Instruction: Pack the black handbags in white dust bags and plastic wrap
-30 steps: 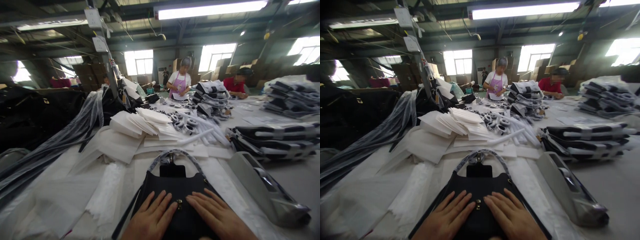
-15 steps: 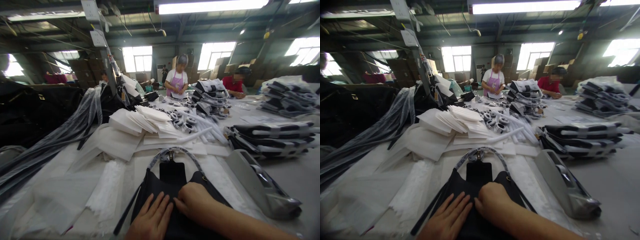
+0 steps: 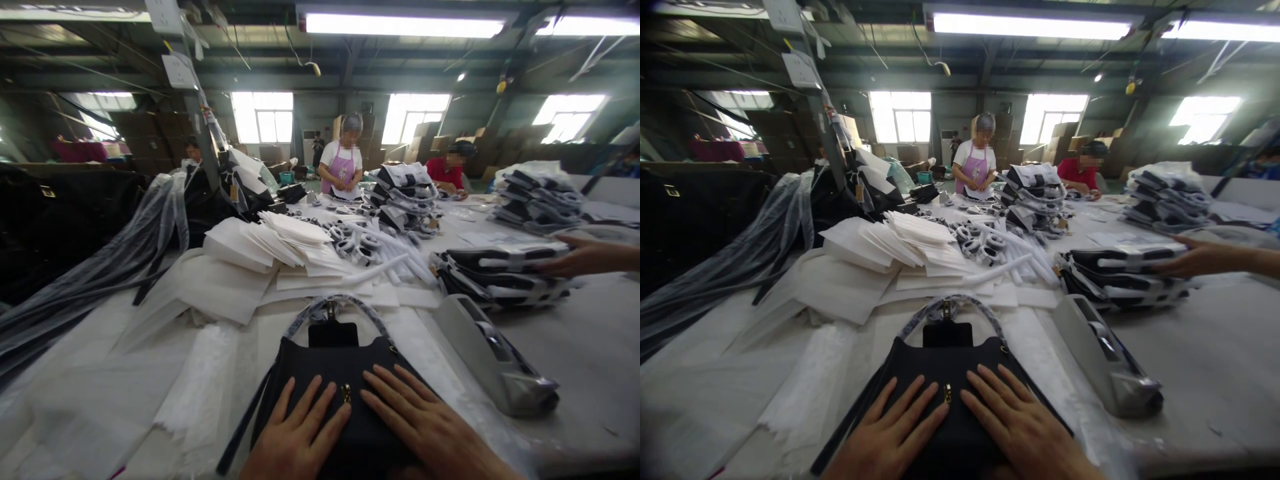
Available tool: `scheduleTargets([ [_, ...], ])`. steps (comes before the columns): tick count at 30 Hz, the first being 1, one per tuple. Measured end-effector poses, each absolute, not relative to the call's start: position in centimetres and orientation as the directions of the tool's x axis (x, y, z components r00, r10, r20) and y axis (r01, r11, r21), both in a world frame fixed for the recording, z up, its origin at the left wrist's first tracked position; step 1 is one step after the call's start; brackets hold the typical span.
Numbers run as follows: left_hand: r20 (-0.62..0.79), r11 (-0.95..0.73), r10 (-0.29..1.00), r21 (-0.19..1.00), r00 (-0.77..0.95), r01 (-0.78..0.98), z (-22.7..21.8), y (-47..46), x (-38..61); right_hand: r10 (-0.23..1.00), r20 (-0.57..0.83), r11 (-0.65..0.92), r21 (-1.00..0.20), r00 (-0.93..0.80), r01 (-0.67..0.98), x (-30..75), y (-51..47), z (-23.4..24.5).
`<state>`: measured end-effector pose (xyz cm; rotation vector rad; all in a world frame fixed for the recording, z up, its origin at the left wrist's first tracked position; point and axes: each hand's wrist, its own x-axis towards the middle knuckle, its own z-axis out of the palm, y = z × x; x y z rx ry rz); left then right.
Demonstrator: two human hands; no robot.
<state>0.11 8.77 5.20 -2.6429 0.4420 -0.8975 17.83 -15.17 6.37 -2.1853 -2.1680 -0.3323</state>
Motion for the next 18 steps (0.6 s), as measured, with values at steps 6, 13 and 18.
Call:
scheduleTargets([
  [6,0.546,-0.904,-0.357,-0.407,0.758,-0.132,1.9,9.0,0.2,0.955,0.272,0.027,0.33,-0.122,0.944,19.2,-13.8,0.6],
  [13,0.509,-0.933,-0.32,-0.313,0.799,-0.175,-2.5,9.0,-1.1,0.978,0.202,0.062,-0.024,-0.056,0.998,19.1,-14.5,-0.5],
  [18,0.495,-0.924,-0.31,-0.359,0.812,-0.134,-2.4,7.9,-0.4,0.994,0.108,-0.004,-0.269,0.035,0.963,18.7,-14.1,1.7],
])
